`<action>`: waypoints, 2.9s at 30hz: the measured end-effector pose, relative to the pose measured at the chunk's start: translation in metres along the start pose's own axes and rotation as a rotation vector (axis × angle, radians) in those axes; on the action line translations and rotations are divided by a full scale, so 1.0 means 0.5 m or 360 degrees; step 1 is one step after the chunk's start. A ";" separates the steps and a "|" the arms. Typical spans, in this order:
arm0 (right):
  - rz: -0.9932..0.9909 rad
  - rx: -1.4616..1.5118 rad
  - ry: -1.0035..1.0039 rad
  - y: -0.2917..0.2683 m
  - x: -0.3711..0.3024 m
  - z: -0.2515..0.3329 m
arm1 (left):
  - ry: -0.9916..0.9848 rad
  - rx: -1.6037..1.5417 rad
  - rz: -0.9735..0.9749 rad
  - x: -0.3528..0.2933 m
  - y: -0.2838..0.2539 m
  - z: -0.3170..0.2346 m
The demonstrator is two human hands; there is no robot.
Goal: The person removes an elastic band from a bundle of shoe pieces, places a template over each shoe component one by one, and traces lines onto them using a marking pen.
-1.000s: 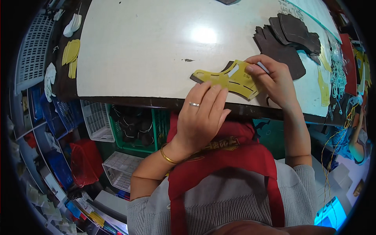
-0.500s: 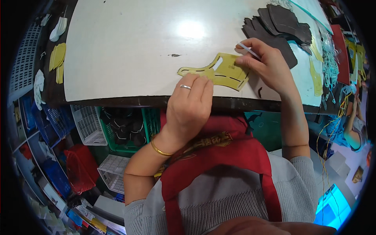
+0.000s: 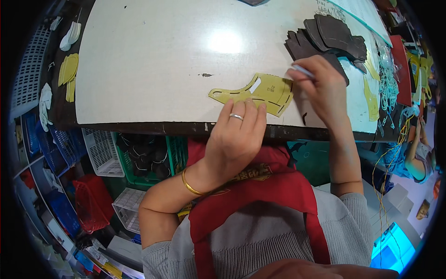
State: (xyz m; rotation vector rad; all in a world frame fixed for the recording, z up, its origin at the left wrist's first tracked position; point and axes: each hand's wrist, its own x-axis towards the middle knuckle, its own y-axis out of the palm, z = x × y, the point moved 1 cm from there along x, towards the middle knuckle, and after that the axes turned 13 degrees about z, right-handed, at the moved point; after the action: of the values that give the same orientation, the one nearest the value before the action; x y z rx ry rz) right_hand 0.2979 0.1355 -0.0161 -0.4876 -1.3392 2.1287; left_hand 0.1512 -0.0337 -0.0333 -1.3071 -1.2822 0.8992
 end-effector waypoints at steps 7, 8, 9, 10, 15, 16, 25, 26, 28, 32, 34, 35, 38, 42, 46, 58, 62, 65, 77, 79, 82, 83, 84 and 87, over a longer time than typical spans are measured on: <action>0.0363 0.0629 -0.0344 -0.012 0.049 0.077 | -0.0086 0.0027 0.0035 -0.012 0.018 -0.021; 0.0373 0.0630 -0.0357 0.000 0.062 0.093 | -0.0077 -0.0010 0.0058 -0.014 0.014 -0.021; 0.0560 0.0833 -0.0318 0.013 0.074 0.106 | -0.0065 -0.0048 0.0080 -0.016 0.012 -0.022; 0.0747 0.1032 -0.0277 0.026 0.085 0.118 | -0.0080 -0.0044 0.0077 -0.017 0.012 -0.022; 0.0808 0.0506 -0.0491 0.055 0.121 0.147 | -0.0069 -0.0066 0.0042 -0.022 0.023 -0.027; 0.0815 0.0298 -0.0606 0.054 0.124 0.148 | -0.0063 -0.0075 0.0042 -0.021 0.021 -0.026; 0.0369 0.0193 -0.0560 -0.042 0.096 0.025 | -0.0104 -0.0085 0.0090 -0.017 0.010 -0.021; 0.0371 0.0199 -0.0559 -0.038 0.079 0.032 | -0.0105 -0.0086 0.0096 -0.017 0.011 -0.023; 0.0641 0.1040 -0.0472 -0.022 0.054 0.051 | -0.0088 -0.0064 0.0108 -0.015 0.013 -0.026; 0.0856 0.0798 -0.0394 0.029 0.103 0.116 | -0.0100 -0.0028 0.0010 -0.015 0.021 -0.024; 0.0810 0.0511 -0.0542 0.053 0.117 0.138 | -0.0043 -0.0059 -0.0054 -0.017 0.025 -0.022; 0.0755 0.0215 -0.0679 0.060 0.122 0.142 | -0.0051 -0.0059 -0.0048 -0.017 0.025 -0.021; 0.0488 -0.0087 -0.0956 0.045 0.124 0.121 | -0.0058 -0.0110 -0.0006 -0.020 0.018 -0.024; 0.0326 -0.0455 -0.0944 -0.010 0.115 0.055 | -0.0107 -0.0163 0.0109 -0.016 0.013 -0.025; 0.0268 -0.0171 -0.0763 -0.029 0.074 0.047 | -0.0106 -0.0218 0.0076 -0.018 0.020 -0.023; 0.0079 0.0696 -0.0160 -0.027 -0.040 0.006 | -0.0046 -0.0189 0.0003 -0.002 0.009 -0.020; -0.0166 -0.0079 -0.0189 0.006 -0.031 -0.008 | -0.0027 -0.0099 0.0036 0.006 0.007 -0.019; -0.0134 -0.0143 -0.0238 0.028 -0.067 0.040 | -0.0042 -0.0094 0.0050 0.006 0.011 -0.017; 0.0193 -0.0093 -0.0018 0.012 0.010 0.026 | -0.0034 0.0191 0.0146 0.038 -0.006 0.014; 0.0363 0.0060 -0.0096 -0.020 -0.015 0.017 | 0.0231 0.0073 0.0213 0.052 -0.007 0.034; 0.0065 0.0768 0.0372 -0.078 -0.044 -0.062 | 0.0496 -0.0111 -0.0161 0.137 -0.006 0.114; -0.0054 0.0709 0.0507 -0.102 -0.042 -0.082 | 0.0373 -0.0005 -0.0255 0.183 -0.005 0.154; -0.0139 0.0317 0.0703 -0.116 -0.040 -0.109 | 0.0256 0.0093 -0.0351 0.238 -0.005 0.198; -0.0270 -0.0105 0.0406 -0.128 -0.044 -0.163 | 0.0223 0.0396 -0.0616 0.313 0.031 0.312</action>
State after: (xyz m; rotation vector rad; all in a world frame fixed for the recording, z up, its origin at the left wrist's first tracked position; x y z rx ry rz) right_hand 0.3791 0.1993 0.0066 -0.6262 -1.2605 1.8220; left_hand 0.0254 0.1473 -0.0512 -0.8721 -1.2152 0.6559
